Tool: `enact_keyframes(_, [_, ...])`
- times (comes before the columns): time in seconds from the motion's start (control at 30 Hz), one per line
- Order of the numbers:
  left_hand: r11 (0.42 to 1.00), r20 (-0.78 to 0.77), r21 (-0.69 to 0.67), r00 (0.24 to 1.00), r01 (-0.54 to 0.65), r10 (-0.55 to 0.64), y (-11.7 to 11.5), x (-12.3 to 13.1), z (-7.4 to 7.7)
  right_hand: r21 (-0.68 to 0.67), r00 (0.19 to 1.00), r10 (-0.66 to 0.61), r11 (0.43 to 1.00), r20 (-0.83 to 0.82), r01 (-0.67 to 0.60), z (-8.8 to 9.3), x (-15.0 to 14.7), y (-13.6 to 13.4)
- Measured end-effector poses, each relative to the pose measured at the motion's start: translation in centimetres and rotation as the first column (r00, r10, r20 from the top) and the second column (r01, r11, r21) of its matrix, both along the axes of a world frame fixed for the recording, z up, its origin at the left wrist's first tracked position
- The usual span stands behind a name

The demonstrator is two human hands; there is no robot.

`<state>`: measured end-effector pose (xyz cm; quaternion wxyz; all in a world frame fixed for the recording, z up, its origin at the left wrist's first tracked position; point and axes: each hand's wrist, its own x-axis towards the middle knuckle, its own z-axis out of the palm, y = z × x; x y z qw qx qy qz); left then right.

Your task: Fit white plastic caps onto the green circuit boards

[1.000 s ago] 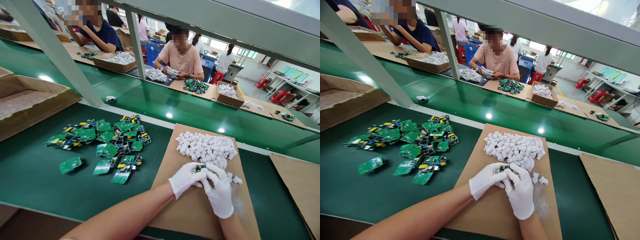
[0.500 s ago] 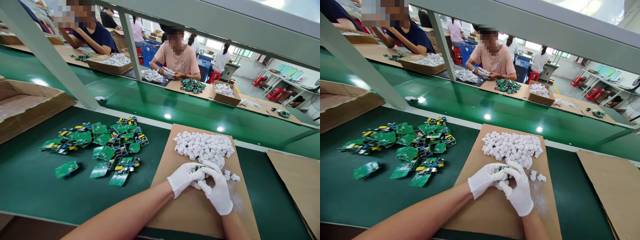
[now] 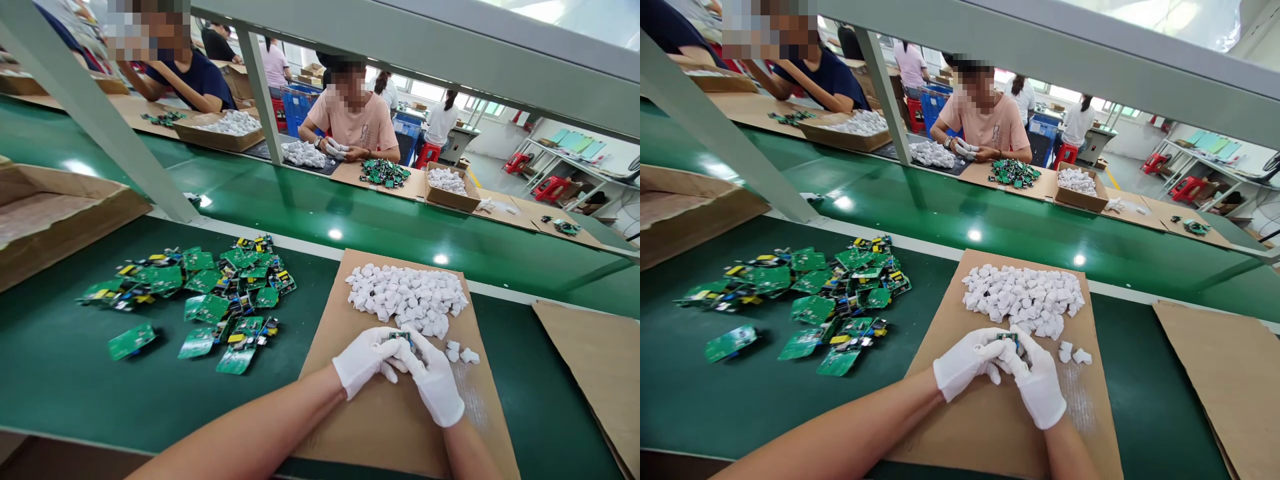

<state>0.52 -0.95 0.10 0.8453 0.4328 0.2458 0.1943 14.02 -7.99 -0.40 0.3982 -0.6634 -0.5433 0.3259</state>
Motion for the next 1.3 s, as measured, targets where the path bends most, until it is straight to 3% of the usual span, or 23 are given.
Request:
enact_keyframes(0.1, [1.0, 0.038, -0.024, 0.999, -0.01, 0.011, 0.1, 0.0, 0.1, 0.15, 0.997, 0.031, 0.988, 0.067, -0.041, -0.3, 0.3, -0.1])
enact_keyframes(0.23, [0.992, 0.097, -0.127, 0.995, 0.018, -0.006, 0.1, -0.2, -0.2, 0.408, 0.891, -0.069, 0.903, 0.448, -0.135, -0.8, 0.4, 0.0])
enact_keyframes(0.33, [0.972, 0.161, -0.231, 0.987, 0.034, 0.004, 0.1, -0.3, -0.4, 0.512, 0.799, -0.121, 0.82, 0.589, -0.254, -1.0, 0.5, 0.3])
enact_keyframes(0.43, [0.978, 0.118, -0.199, 0.992, 0.065, -0.042, -0.1, -0.1, -0.3, 0.547, 0.766, -0.145, 0.781, 0.626, -0.3, -1.0, 0.4, 0.4])
enact_keyframes(0.57, [0.997, 0.008, -0.06, 0.999, 0.046, -0.046, -0.5, 0.1, -0.3, 0.449, 0.806, -0.023, 0.84, 0.592, -0.306, -0.7, 0.5, 0.1])
enact_keyframes(0.7, [0.999, -0.007, 0.024, 1.0, -0.026, 0.026, -0.5, 0.2, -0.3, 0.327, 0.96, 0.162, 0.916, 0.229, -0.233, -0.5, 0.6, -0.4])
enact_keyframes(0.8, [0.997, -0.005, 0.06, 0.999, -0.041, 0.041, -0.5, 0.2, -0.2, 0.242, 0.992, 0.124, 0.962, 0.026, -0.126, -0.6, 0.2, -0.4])
enact_keyframes(0.93, [1.0, 0.043, -0.012, 0.999, 0.005, -0.005, -0.3, 0.2, -0.2, -0.007, 0.988, 0.102, 0.995, -0.115, -0.104, -0.5, -0.3, 0.1])
enact_keyframes(1.07, [0.983, 0.137, -0.176, 0.99, 0.051, -0.027, 0.0, -0.1, 0.2, 0.022, 0.988, 0.05, 0.999, -0.149, -0.047, -0.2, -0.1, 0.5])
enact_keyframes(1.17, [0.995, 0.088, -0.084, 0.995, 0.061, -0.054, 0.2, -0.4, 0.8, 0.087, 0.986, 0.075, 0.994, -0.151, -0.062, -0.5, 0.0, 0.4])
enact_keyframes(1.3, [0.995, 0.049, 0.0, 0.994, 0.096, -0.096, 0.1, -0.4, 1.3, 0.041, 1.0, 0.022, 0.999, -0.01, -0.021, -1.3, -0.2, 0.2])
